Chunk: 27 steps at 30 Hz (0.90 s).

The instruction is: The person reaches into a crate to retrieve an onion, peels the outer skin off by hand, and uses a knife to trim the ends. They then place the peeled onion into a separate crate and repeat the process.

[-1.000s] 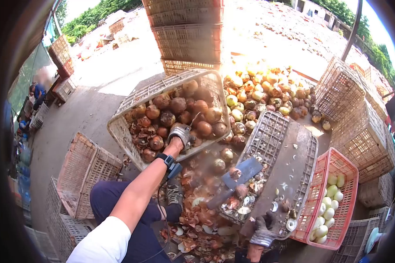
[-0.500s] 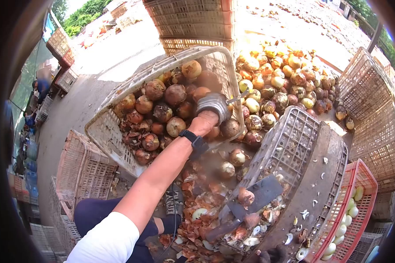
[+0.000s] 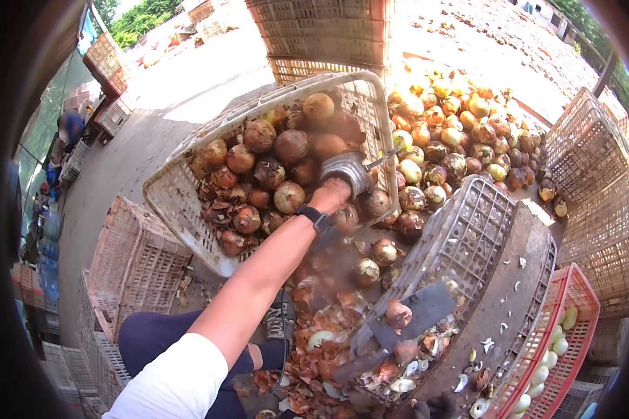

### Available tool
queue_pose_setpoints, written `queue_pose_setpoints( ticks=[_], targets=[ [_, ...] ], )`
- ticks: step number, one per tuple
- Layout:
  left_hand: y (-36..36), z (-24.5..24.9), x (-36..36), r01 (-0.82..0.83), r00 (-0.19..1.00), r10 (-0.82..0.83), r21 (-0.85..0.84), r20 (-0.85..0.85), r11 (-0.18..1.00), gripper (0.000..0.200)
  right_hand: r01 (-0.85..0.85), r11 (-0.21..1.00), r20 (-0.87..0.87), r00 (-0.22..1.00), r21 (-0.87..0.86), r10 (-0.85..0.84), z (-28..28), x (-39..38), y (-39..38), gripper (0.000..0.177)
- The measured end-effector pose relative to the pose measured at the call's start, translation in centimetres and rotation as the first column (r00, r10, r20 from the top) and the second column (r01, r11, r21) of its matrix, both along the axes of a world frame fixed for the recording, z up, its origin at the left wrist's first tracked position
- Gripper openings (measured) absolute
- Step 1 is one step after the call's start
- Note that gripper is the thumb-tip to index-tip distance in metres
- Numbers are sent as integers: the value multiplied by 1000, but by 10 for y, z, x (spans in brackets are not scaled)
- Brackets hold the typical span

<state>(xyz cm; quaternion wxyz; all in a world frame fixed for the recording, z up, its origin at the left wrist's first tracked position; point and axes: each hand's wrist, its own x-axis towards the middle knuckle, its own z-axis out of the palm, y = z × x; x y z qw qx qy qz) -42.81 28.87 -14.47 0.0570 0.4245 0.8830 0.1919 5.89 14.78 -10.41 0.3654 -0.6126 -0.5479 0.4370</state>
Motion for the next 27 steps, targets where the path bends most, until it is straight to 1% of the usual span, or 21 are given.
queue_pose_setpoints(
  ticks=[2, 4, 5, 6, 8, 9, 10, 12, 13, 14, 16, 17, 18, 19, 20, 21, 23, 24, 25, 26, 27],
  targets=[
    [0, -42, -20, -2, 1000, 2, 119, 0, 993, 42, 26, 999, -27, 999, -30, -27, 5, -4, 1, 49],
    [-19, -43, -23, -2, 999, -1, 83, 33, 997, 53, 39, 997, -33, 999, -66, -41, 9, -5, 1, 52],
    [-28, -50, -25, -50, 995, 30, 221, 93, 974, 61, 1, 1000, 8, 1000, -30, -1, 8, -2, 1, 54],
    [-40, -52, -23, -134, 945, 5, 373, 328, 918, 66, 12, 999, 6, 1000, -32, -12, 6, -1, 1, 53],
    [-61, -57, -21, -142, 942, -62, 559, 330, 817, 60, 25, 999, -3, 1000, -31, -26, 5, 0, 0, 53],
    [-74, -49, -13, -189, 881, -159, 640, 445, 744, 56, 27, 1000, -48, 998, -16, -27, 10, -4, 0, 53],
    [-87, -36, -1, -248, 800, -268, 703, 536, 667, 53, 19, 1000, -47, 999, 19, -18, 13, -6, 0, 46],
    [-108, -24, 24, -346, 723, -297, 699, 624, 626, 46, 6, 996, -46, 999, 89, -2, 9, -6, 0, 34],
    [-118, -15, 42, -433, 597, -365, 670, 715, 603, 46, 39, 998, -29, 999, 48, -38, -8, 3, 1, 52],
    [-127, 4, 67, -518, 456, -428, 624, 780, 585, 46, 82, 997, -157, 984, 12, -79, -33, 13, 4, 52],
    [-140, 5, 113, -660, 254, -566, 568, 784, 491, 44, 19, 999, -110, 994, 50, -13, -35, 18, 7, 49],
    [-146, 7, 134, -723, 152, -633, 522, 759, 452, 42, 23, 1000, -178, 984, 10, -20, -28, 13, 6, 46],
    [-153, 11, 153, -539, 362, -492, 608, 792, 582, 41, -4, 1000, -214, 977, 12, 6, -37, 19, 9, 42],
    [-161, 22, 173, -339, 572, -361, 613, 736, 714, 39, -16, 1000, -231, 973, -7, 13, -38, 21, 11, 40],
    [-169, 32, 193, -235, 639, -369, 627, 675, 743, 39, -27, 999, -247, 969, -28, 20, -39, 23, 12, 38],
    [-176, 45, 213, -132, 699, -381, 633, 605, 763, 40, -20, 997, -319, 948, -75, -5, -42, 25, 13, 37],
    [-194, 112, 253, -278, 453, -461, 612, 763, 740, 47, -63, 985, -464, 886, -162, -20, -43, 27, 16, 32],
    [-185, 78, 268, -455, 26, -611, 554, 791, 697, 53, -74, 975, -547, 836, -210, -54, -41, 27, 18, 30],
    [-193, 96, 280, -333, 163, -622, 636, 766, 696, 55, -208, 941, -702, 711, -267, -42, -36, 31, 22, 26],
    [-202, 117, 291, -194, 291, -635, 694, 716, 693, 56, -388, 883, -836, 548, -266, -11, -51, 41, 31, 22],
    [-205, 115, 304, -137, 328, -644, 710, 691, 691, 56, -530, 775, -902, 417, -345, -116, -35, 36, 23, 26]
  ],
)
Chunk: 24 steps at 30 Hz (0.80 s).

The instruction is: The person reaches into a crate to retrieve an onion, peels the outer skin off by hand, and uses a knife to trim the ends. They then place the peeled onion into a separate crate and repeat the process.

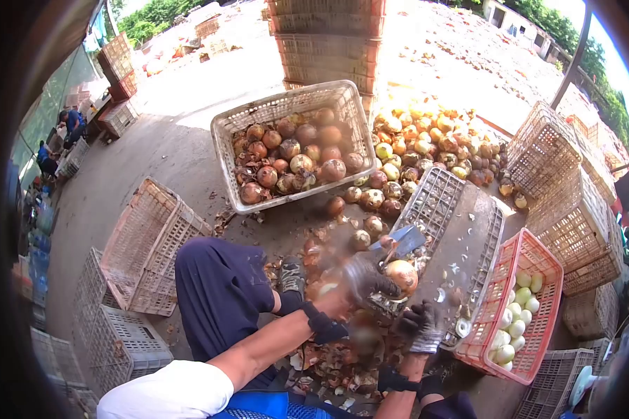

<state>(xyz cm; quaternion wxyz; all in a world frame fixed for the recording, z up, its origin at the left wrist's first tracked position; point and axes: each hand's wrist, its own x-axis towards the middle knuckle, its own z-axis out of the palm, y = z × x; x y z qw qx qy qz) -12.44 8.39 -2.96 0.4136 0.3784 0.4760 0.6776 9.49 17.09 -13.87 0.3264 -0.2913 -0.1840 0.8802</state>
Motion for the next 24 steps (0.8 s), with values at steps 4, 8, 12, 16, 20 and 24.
queue_pose_setpoints(
  ticks=[4, 8, 12, 16, 20, 24],
  targets=[
    [-6, -13, 44, 74, 994, -86, -165, -68, 984, 58, -46, 999, 245, 969, 12, 41, 71, -19, -48, 49],
    [-6, 2, 69, -92, 763, -77, -225, -642, 970, 64, 35, 994, 48, 998, -108, -30, 80, -12, -54, 61],
    [-3, 22, 83, -52, 684, -111, -200, -721, 978, 59, 85, 996, -38, 996, 27, -84, 88, 3, -49, 59],
    [9, 14, 86, 34, 786, -166, -226, -595, 974, 54, 228, 939, 93, 961, 259, -259, 88, 23, -40, 46],
    [18, 13, 64, 23, 588, -527, -639, -614, 769, 50, 101, 810, 384, 842, 578, -379, 76, 39, -13, 55],
    [-2, -36, 58, -173, 658, 25, -119, -753, 978, 25, -120, 647, 587, 567, 753, -578, 38, 41, 8, 86]
  ],
)
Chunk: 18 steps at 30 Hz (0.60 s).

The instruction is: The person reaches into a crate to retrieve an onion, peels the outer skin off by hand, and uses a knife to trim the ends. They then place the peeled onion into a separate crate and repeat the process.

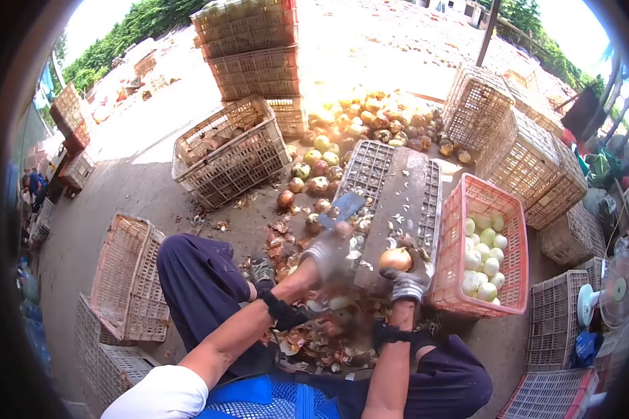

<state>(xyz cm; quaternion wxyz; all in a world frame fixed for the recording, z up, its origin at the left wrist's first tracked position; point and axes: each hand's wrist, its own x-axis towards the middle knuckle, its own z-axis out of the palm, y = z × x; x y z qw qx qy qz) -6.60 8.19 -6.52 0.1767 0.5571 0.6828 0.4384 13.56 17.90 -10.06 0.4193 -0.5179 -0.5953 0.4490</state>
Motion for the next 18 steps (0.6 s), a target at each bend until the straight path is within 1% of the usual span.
queue_pose_setpoints(
  ticks=[1, 2, 3, 4, 5, 6, 8, 10, 11, 13, 14, 16, 17, 18],
  targets=[
    [-8, 45, 8, -36, 946, 13, -66, -324, 997, 20, -14, 1000, 71, 997, 4, 13, -7, 0, -2, 86],
    [-5, 0, -5, 86, 901, -154, -181, -405, 980, 18, -47, 998, 123, 992, 51, 40, -14, 0, -2, 88],
    [-2, -45, -18, 205, 830, -323, -290, -455, 935, 17, -80, 992, 175, 983, 98, 62, -20, 0, -2, 90],
    [-10, -60, -16, 292, 927, -317, -146, -199, 945, 17, -108, 984, 220, 973, 142, 75, -24, 1, 0, 90],
    [-16, -65, -10, 311, 950, -312, -93, 7, 946, 19, -132, 978, 223, 970, 159, 95, -32, 2, 2, 89],
    [-21, -70, -5, 316, 929, -303, -28, 211, 948, 20, -156, 972, 227, 967, 176, 115, -42, 4, 5, 88],
    [-26, -48, 7, 310, 860, -229, -110, 456, 944, 23, -258, 938, 252, 947, 230, 199, -35, 2, 4, 87],
    [-36, -56, 12, 339, 885, -377, 177, 273, 924, 25, -263, 935, 293, 937, 239, 189, -35, -5, -2, 93],
    [-36, -60, 14, 331, 896, -364, 163, 256, 929, 26, -266, 933, 313, 932, 243, 184, -35, -8, -4, 95],
    [-37, -71, 18, 315, 915, -338, 135, 221, 940, 30, -188, 977, 284, 946, 97, 154, -15, -19, -13, 99],
    [-28, -99, 20, 292, 937, -283, -18, 206, 956, 30, -161, 987, 272, 951, 23, 149, -3, -25, -16, 101],
    [-23, -103, 22, 235, 959, -203, -158, 196, 959, 29, -158, 979, 253, 949, -129, 187, 25, -33, -21, 103],
    [-27, -80, 25, 209, 961, -176, -146, 212, 967, 28, -163, 976, 202, 961, -142, 189, 22, -33, -20, 103],
    [-25, -79, 27, 198, 958, -154, -170, 243, 965, 28, -167, 974, 151, 970, -155, 190, 19, -33, -19, 102]
  ],
)
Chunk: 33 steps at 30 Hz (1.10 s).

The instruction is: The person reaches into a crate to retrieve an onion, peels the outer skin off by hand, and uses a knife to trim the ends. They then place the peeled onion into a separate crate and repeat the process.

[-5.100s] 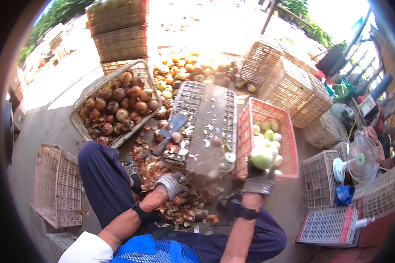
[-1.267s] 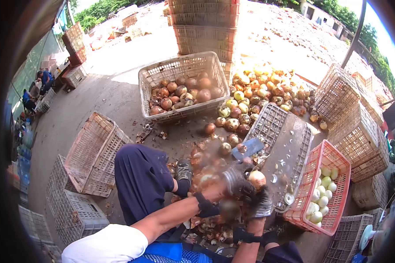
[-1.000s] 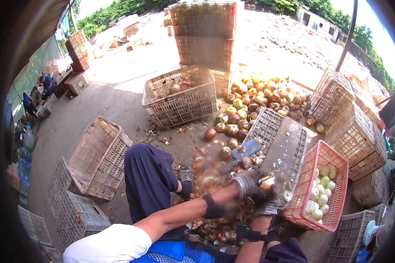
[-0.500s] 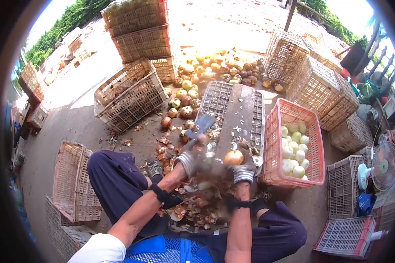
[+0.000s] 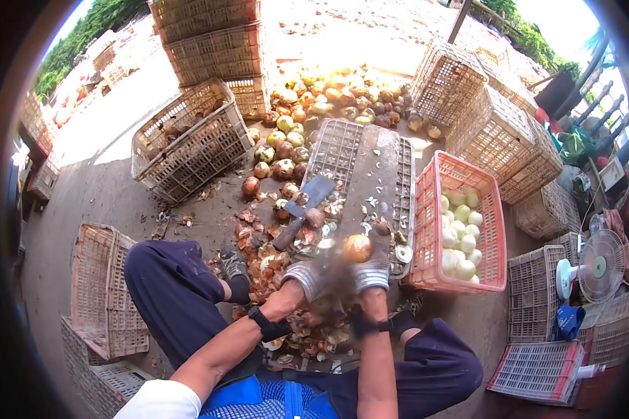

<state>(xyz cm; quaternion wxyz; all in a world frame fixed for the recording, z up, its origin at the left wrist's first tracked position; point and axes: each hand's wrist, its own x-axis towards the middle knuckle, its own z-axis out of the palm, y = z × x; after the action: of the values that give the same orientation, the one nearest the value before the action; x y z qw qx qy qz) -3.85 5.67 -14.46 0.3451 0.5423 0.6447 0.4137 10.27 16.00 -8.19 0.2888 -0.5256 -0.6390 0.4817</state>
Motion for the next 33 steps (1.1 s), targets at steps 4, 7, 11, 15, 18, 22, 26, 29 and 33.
queue_pose_setpoints(
  ticks=[4, 7, 11, 15, 18, 22, 26, 29, 33],
  targets=[
    [12, -66, 4, 57, 998, -55, -135, 18, 989, 32, 62, 997, -296, 952, -50, -74, -22, -3, 3, 95],
    [14, -92, 1, 218, 959, -230, -89, -164, 972, 34, 81, 986, 51, 995, 146, -90, -10, -1, 1, 86],
    [23, -76, 6, 259, 922, -285, -128, -261, 957, 33, 68, 963, 138, 985, 261, -107, -22, 9, 0, 79],
    [7, -6, 7, 201, 974, -193, 58, -118, 978, 35, 44, 951, 181, 978, 305, -103, -27, 11, -2, 78],
    [-4, 53, 0, 273, 938, -269, -14, -218, 962, 45, 33, 946, 202, 974, 322, -102, -27, 11, -2, 77],
    [8, -30, 3, 179, 958, -147, 114, -248, 977, 33, 20, 942, 220, 971, 334, -99, -28, 10, -2, 76],
    [18, 1, -1, 248, 949, -256, -62, -187, 967, 38, 7, 940, 238, 967, 342, -94, -28, 12, 1, 76],
    [15, 14, 3, 260, 934, -282, -124, -220, 958, 36, -3, 940, 249, 965, 342, -87, -27, 14, 1, 75],
    [36, -9, 6, 337, 866, -403, -251, -296, 907, 39, -18, 936, 260, 963, 350, -79, -25, 15, 1, 74]
  ],
)
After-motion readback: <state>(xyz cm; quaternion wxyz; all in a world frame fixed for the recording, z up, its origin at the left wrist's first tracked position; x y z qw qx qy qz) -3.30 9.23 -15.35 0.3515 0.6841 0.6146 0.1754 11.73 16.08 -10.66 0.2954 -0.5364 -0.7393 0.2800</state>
